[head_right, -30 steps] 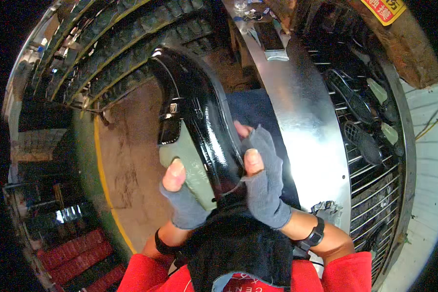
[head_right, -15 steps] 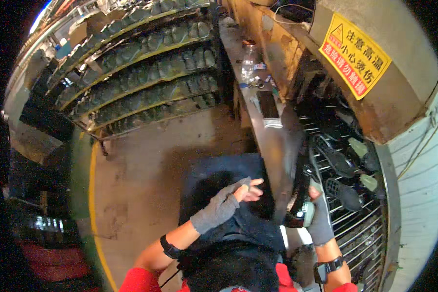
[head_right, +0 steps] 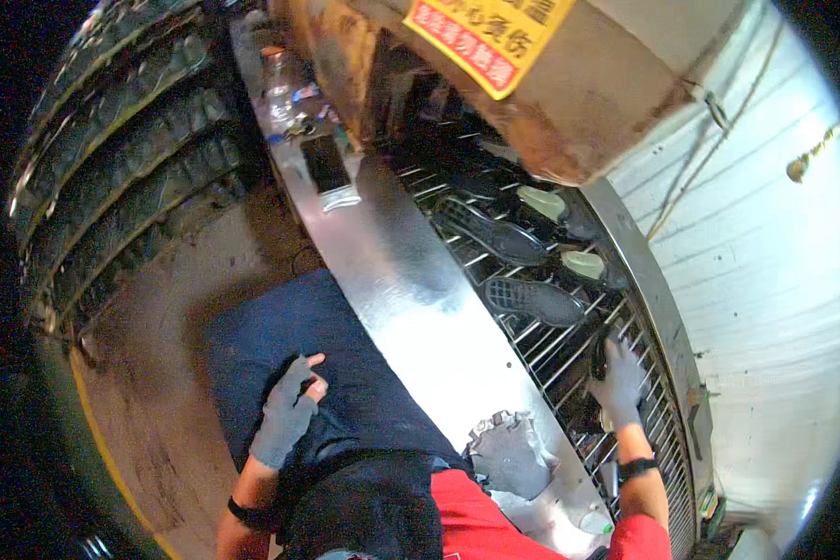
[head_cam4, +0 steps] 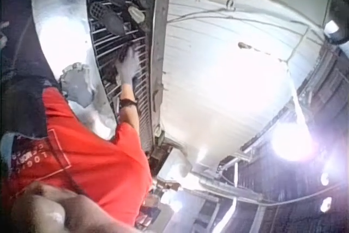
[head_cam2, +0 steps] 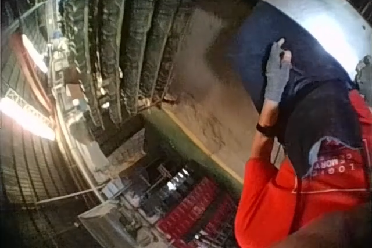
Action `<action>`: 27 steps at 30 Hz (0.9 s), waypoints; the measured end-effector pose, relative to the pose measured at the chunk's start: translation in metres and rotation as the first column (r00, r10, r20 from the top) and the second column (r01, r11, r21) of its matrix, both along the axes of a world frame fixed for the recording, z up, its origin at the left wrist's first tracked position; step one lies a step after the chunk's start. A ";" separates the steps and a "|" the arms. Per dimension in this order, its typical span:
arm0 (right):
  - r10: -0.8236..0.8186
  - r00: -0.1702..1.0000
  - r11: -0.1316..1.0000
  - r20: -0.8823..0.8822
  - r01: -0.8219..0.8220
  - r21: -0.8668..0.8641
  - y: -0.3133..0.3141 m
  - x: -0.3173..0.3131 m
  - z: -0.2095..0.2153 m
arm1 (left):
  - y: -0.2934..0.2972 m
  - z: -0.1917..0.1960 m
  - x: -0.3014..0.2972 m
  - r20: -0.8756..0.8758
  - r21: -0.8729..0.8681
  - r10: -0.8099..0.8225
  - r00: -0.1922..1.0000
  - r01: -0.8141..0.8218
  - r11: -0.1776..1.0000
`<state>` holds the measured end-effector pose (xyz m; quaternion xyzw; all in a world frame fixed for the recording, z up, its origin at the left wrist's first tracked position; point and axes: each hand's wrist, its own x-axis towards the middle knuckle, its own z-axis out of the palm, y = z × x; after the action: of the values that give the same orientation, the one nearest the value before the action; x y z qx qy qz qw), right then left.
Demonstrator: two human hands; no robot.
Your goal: Inspecting and wiping shiny black shoes at a factory workstation before placing them on a conveyor belt.
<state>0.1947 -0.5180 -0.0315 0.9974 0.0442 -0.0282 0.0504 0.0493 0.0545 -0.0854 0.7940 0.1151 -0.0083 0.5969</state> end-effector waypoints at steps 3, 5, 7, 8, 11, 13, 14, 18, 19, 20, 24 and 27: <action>0.362 0.920 0.790 0.149 -0.388 0.474 0.072 0.052 -0.029 | -0.004 -0.001 -0.004 -0.032 -0.028 -0.030 0.999 0.029 0.999; 0.404 0.913 0.832 0.050 -0.390 0.393 0.132 0.085 -0.031 | -0.002 -0.005 -0.014 -0.059 -0.202 0.052 0.997 -0.063 0.977; 0.500 0.865 0.837 -0.035 -0.473 0.275 0.134 0.115 -0.040 | -0.001 0.013 -0.015 -0.087 -0.250 0.012 0.996 -0.034 0.968; 0.482 0.870 0.846 -0.102 -0.432 0.312 0.121 0.130 -0.043 | -0.001 0.011 -0.020 -0.104 -0.350 0.037 0.994 -0.072 0.934; 0.291 0.925 0.955 -0.244 -0.265 0.133 0.159 0.137 0.000 | 0.003 0.019 -0.030 -0.142 -0.508 0.122 0.982 -0.178 0.843; 0.483 0.862 0.794 0.152 -0.504 0.339 0.191 0.108 0.032 | -0.002 0.029 -0.018 -0.156 -0.581 0.096 0.983 -0.170 0.796; 0.612 0.757 0.642 0.229 -0.645 0.414 0.220 0.090 0.062 | -0.010 0.032 -0.013 -0.182 -0.666 0.069 0.981 -0.175 0.725; 0.932 0.310 0.199 0.186 -0.869 0.453 0.280 0.022 0.079 | -0.045 0.033 0.027 -0.041 -0.698 0.062 0.997 -0.073 0.713; 0.896 0.336 0.091 0.289 -0.778 0.622 0.273 0.032 0.061 | -0.047 0.041 0.032 -0.132 -0.833 -0.031 0.991 -0.094 0.545; 0.850 0.510 0.279 0.133 -0.649 0.708 0.254 0.040 0.055 | -0.046 0.039 0.034 -0.163 -0.841 0.033 0.986 -0.156 0.519; 0.066 0.953 0.033 -0.295 0.294 0.955 0.147 0.105 -0.026 | -0.024 0.040 0.017 -0.344 -0.732 0.249 0.905 -0.424 0.534; -0.439 0.641 -0.229 -0.629 0.598 0.768 0.021 0.164 -0.072 | -0.022 0.008 -0.011 -0.425 -0.670 0.224 0.877 -0.471 0.573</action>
<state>0.3582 -0.4966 -0.1033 0.6667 -0.3691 -0.0691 -0.6438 0.0387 0.0321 -0.0775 0.4214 0.3436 -0.0541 0.8375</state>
